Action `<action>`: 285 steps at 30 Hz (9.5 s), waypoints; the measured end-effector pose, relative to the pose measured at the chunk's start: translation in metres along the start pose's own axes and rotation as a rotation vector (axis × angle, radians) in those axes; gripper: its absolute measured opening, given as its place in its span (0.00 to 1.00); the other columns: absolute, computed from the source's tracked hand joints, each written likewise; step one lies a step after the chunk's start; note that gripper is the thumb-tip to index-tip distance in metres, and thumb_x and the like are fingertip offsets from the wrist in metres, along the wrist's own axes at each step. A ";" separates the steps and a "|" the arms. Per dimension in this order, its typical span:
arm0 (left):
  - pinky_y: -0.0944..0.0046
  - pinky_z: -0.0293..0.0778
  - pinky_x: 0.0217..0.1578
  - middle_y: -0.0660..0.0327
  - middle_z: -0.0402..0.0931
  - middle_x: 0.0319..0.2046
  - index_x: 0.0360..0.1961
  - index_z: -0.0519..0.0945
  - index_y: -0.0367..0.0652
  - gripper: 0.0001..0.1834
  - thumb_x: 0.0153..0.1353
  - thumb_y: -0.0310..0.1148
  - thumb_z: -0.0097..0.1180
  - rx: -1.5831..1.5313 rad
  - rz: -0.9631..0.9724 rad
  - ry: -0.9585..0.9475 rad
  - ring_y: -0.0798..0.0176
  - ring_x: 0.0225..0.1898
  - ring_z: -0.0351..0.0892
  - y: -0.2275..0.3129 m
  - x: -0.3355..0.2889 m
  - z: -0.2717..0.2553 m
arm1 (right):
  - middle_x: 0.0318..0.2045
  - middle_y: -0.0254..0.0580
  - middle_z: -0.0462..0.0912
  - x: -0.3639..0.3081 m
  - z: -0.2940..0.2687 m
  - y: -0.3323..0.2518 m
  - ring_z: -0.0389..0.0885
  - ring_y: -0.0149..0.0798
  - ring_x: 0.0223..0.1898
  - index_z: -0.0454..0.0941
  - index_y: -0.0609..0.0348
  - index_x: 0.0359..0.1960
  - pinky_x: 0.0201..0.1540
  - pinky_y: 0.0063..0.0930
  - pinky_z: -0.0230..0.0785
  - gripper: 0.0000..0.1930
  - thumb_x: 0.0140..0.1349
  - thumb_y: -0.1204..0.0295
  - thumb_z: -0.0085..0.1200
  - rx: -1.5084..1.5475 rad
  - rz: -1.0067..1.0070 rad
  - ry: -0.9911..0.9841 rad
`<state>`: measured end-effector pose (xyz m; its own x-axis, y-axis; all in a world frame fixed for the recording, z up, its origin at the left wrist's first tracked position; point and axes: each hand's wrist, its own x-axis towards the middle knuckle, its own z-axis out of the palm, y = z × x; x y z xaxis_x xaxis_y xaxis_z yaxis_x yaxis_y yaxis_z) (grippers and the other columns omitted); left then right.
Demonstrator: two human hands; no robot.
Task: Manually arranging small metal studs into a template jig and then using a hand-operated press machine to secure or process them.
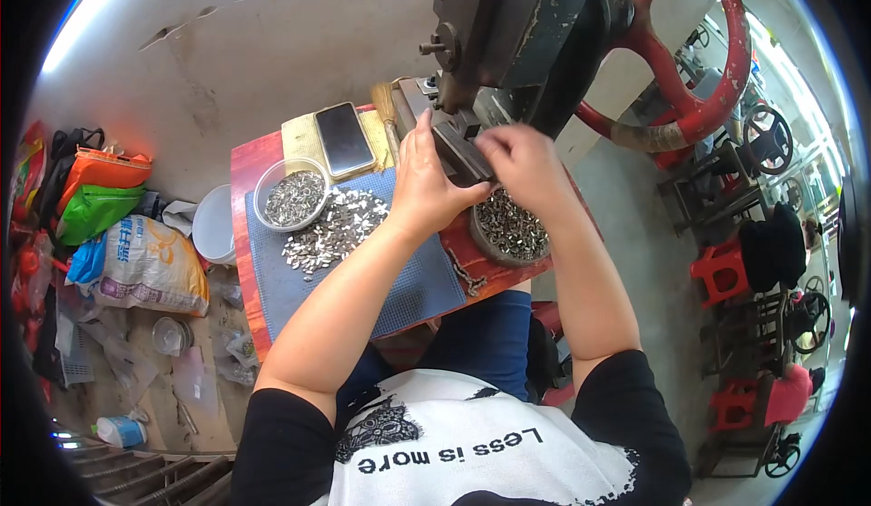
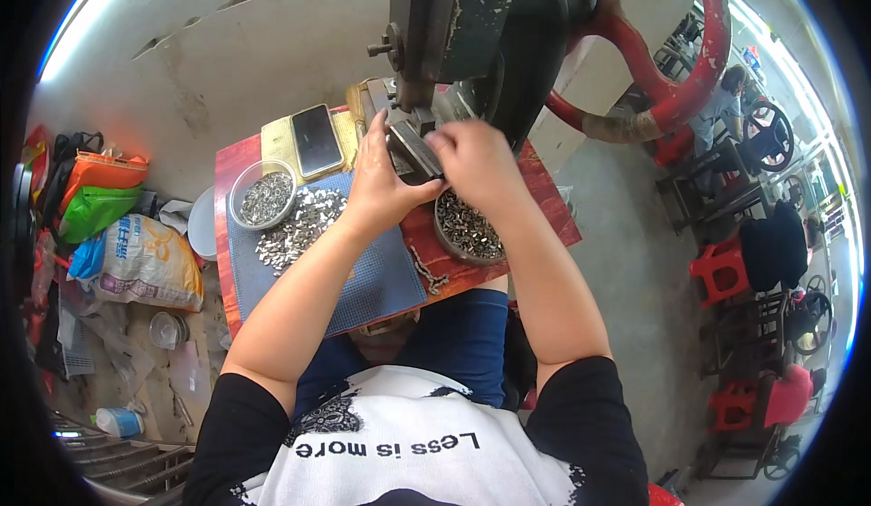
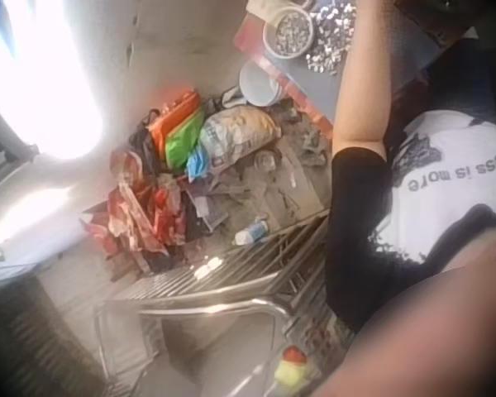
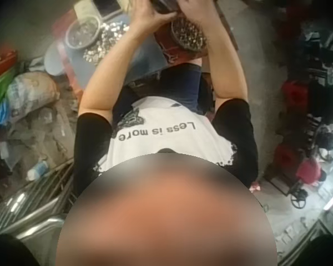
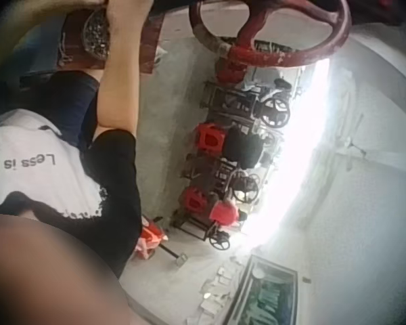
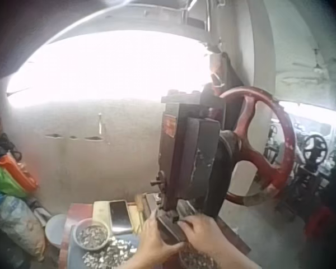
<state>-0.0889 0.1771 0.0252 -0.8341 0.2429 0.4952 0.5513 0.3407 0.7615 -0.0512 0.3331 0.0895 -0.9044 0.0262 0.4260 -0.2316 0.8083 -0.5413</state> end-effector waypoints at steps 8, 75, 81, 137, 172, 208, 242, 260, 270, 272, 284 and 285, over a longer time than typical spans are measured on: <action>0.50 0.59 0.68 0.38 0.62 0.62 0.71 0.48 0.28 0.67 0.36 0.45 0.79 0.057 0.008 0.007 0.40 0.67 0.61 -0.001 -0.003 0.003 | 0.37 0.61 0.83 0.021 0.017 0.046 0.81 0.61 0.43 0.81 0.67 0.40 0.47 0.48 0.72 0.15 0.67 0.65 0.51 0.114 0.209 -0.174; 0.41 0.36 0.73 0.42 0.56 0.68 0.74 0.38 0.29 0.80 0.31 0.57 0.81 0.139 -0.095 -0.056 0.43 0.73 0.51 -0.002 0.002 0.000 | 0.40 0.47 0.80 -0.031 -0.041 0.080 0.77 0.42 0.45 0.75 0.67 0.45 0.46 0.35 0.69 0.18 0.64 0.63 0.62 -0.011 0.071 1.123; 0.38 0.39 0.71 0.41 0.56 0.68 0.74 0.38 0.30 0.81 0.30 0.58 0.81 0.108 -0.063 -0.049 0.43 0.73 0.51 -0.005 0.003 -0.002 | 0.38 0.50 0.79 0.007 0.011 0.049 0.76 0.54 0.45 0.81 0.62 0.40 0.50 0.44 0.68 0.09 0.60 0.72 0.56 -0.143 -0.413 0.129; 0.53 0.71 0.47 0.54 0.76 0.38 0.37 0.81 0.39 0.11 0.52 0.26 0.67 0.277 -0.179 -0.061 0.48 0.43 0.74 -0.028 -0.170 -0.161 | 0.37 0.44 0.78 -0.071 0.134 -0.067 0.76 0.48 0.44 0.83 0.59 0.37 0.47 0.36 0.70 0.08 0.55 0.75 0.65 0.189 -0.346 -0.241; 0.58 0.74 0.42 0.53 0.77 0.35 0.37 0.80 0.37 0.06 0.58 0.24 0.62 0.250 -0.094 -0.162 0.52 0.40 0.78 -0.042 -0.121 -0.158 | 0.38 0.48 0.77 -0.092 0.087 -0.057 0.78 0.52 0.44 0.76 0.65 0.37 0.47 0.39 0.72 0.07 0.57 0.80 0.59 0.141 -0.440 -0.568; 0.58 0.75 0.44 0.55 0.76 0.37 0.34 0.85 0.37 0.07 0.53 0.26 0.67 0.356 -0.213 -0.144 0.51 0.41 0.79 -0.044 -0.126 -0.158 | 0.43 0.44 0.76 -0.104 0.106 -0.059 0.75 0.48 0.48 0.78 0.63 0.37 0.50 0.35 0.70 0.06 0.59 0.78 0.59 0.334 -0.268 -0.439; 0.57 0.77 0.41 0.51 0.81 0.34 0.35 0.86 0.37 0.08 0.53 0.26 0.64 0.160 -0.357 -0.357 0.50 0.36 0.82 -0.028 -0.130 -0.186 | 0.33 0.44 0.83 -0.081 0.107 -0.068 0.83 0.41 0.36 0.78 0.63 0.35 0.40 0.30 0.73 0.08 0.56 0.75 0.64 0.185 -0.150 -0.422; 0.58 0.75 0.46 0.53 0.75 0.43 0.36 0.81 0.34 0.08 0.58 0.26 0.64 0.192 -0.155 -0.228 0.51 0.44 0.78 -0.037 -0.130 -0.166 | 0.32 0.43 0.82 -0.106 0.110 -0.079 0.80 0.45 0.37 0.79 0.60 0.36 0.40 0.37 0.74 0.09 0.53 0.83 0.61 0.165 -0.511 -0.288; 0.60 0.75 0.42 0.53 0.78 0.36 0.36 0.82 0.34 0.08 0.54 0.25 0.65 0.189 -0.183 -0.431 0.53 0.38 0.80 -0.029 -0.134 -0.173 | 0.30 0.43 0.83 -0.097 0.110 -0.083 0.80 0.47 0.37 0.81 0.61 0.34 0.43 0.37 0.73 0.07 0.52 0.80 0.62 0.081 -0.482 -0.311; 0.60 0.76 0.41 0.53 0.78 0.33 0.35 0.82 0.33 0.08 0.54 0.24 0.65 0.193 -0.238 -0.424 0.53 0.37 0.80 -0.025 -0.135 -0.170 | 0.31 0.44 0.83 -0.083 0.120 -0.085 0.79 0.48 0.39 0.82 0.61 0.34 0.45 0.37 0.73 0.06 0.54 0.78 0.63 0.077 -0.472 -0.282; 0.54 0.76 0.40 0.56 0.78 0.36 0.33 0.86 0.40 0.04 0.56 0.26 0.63 0.295 -0.153 -0.056 0.49 0.38 0.81 -0.050 -0.124 -0.170 | 0.34 0.44 0.80 -0.069 0.136 -0.072 0.76 0.49 0.42 0.79 0.60 0.33 0.47 0.40 0.71 0.05 0.56 0.74 0.61 0.067 -0.449 -0.257; 0.54 0.76 0.41 0.56 0.78 0.36 0.34 0.86 0.42 0.04 0.56 0.26 0.63 0.330 -0.154 -0.077 0.49 0.39 0.81 -0.049 -0.121 -0.167 | 0.34 0.44 0.80 -0.070 0.130 -0.073 0.76 0.49 0.42 0.79 0.60 0.33 0.47 0.40 0.71 0.05 0.56 0.74 0.61 0.065 -0.448 -0.258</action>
<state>-0.0173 -0.0206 -0.0025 -0.9111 0.2294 0.3425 0.4053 0.6500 0.6428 -0.0180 0.1957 0.0050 -0.7683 -0.4666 0.4382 -0.6307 0.6687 -0.3938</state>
